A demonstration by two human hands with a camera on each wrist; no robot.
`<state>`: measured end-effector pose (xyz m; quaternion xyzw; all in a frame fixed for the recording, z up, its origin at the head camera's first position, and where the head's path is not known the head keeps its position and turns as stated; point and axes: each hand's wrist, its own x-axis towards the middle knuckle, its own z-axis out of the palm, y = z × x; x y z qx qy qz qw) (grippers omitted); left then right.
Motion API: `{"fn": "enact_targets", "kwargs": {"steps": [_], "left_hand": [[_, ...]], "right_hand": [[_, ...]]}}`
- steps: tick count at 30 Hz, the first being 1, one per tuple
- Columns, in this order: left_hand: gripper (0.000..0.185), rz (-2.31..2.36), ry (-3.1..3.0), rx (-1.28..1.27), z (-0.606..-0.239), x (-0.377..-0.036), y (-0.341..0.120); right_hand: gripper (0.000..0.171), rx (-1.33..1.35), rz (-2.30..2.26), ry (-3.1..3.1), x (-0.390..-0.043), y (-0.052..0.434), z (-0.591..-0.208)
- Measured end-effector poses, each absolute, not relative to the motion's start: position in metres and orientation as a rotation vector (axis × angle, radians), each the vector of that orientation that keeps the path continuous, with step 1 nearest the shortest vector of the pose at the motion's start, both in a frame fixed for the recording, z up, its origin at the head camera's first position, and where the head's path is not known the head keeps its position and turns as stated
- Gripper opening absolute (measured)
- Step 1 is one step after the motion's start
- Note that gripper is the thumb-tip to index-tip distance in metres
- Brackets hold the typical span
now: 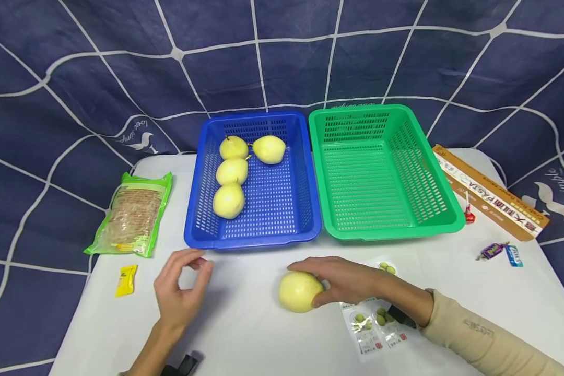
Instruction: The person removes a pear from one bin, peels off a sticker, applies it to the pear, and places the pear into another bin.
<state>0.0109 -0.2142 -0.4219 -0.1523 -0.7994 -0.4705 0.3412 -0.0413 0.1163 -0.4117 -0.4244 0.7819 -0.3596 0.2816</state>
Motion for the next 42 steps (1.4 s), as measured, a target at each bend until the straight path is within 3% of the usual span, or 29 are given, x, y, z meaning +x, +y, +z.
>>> {"fn": "enact_targets", "kwargs": {"steps": [4, 12, 20, 27, 34, 42], "left_hand": [[0.033, -1.51, -2.35, -0.577, -0.428, 0.024, -0.192], [0.059, -1.635, -2.918, -0.504, -0.442, 0.031, -0.156], [0.047, -1.82, -2.893, -0.448, -0.451, 0.028, -0.148], [0.048, -1.923, -2.88, -0.41, -0.452, 0.025, -0.148], [0.049, -1.99, -2.921, -0.388, -0.452, 0.023, -0.149], [0.05, -2.045, -2.892, -0.406, -0.453, 0.023, -0.151]], "right_hand": [[0.061, -1.05, -0.993, 2.089, -0.04, 0.118, -0.412], [0.054, -1.086, -1.075, 2.073, -0.039, 0.118, -0.414], [0.047, -1.048, -1.132, 2.092, -0.034, 0.119, -0.417], [0.038, -1.067, -1.218, 2.218, -0.025, 0.154, -0.42], [0.038, -0.982, -1.178, 2.37, -0.018, 0.189, -0.426], [0.042, -0.956, -1.12, 2.494, -0.013, 0.189, -0.444]]}}
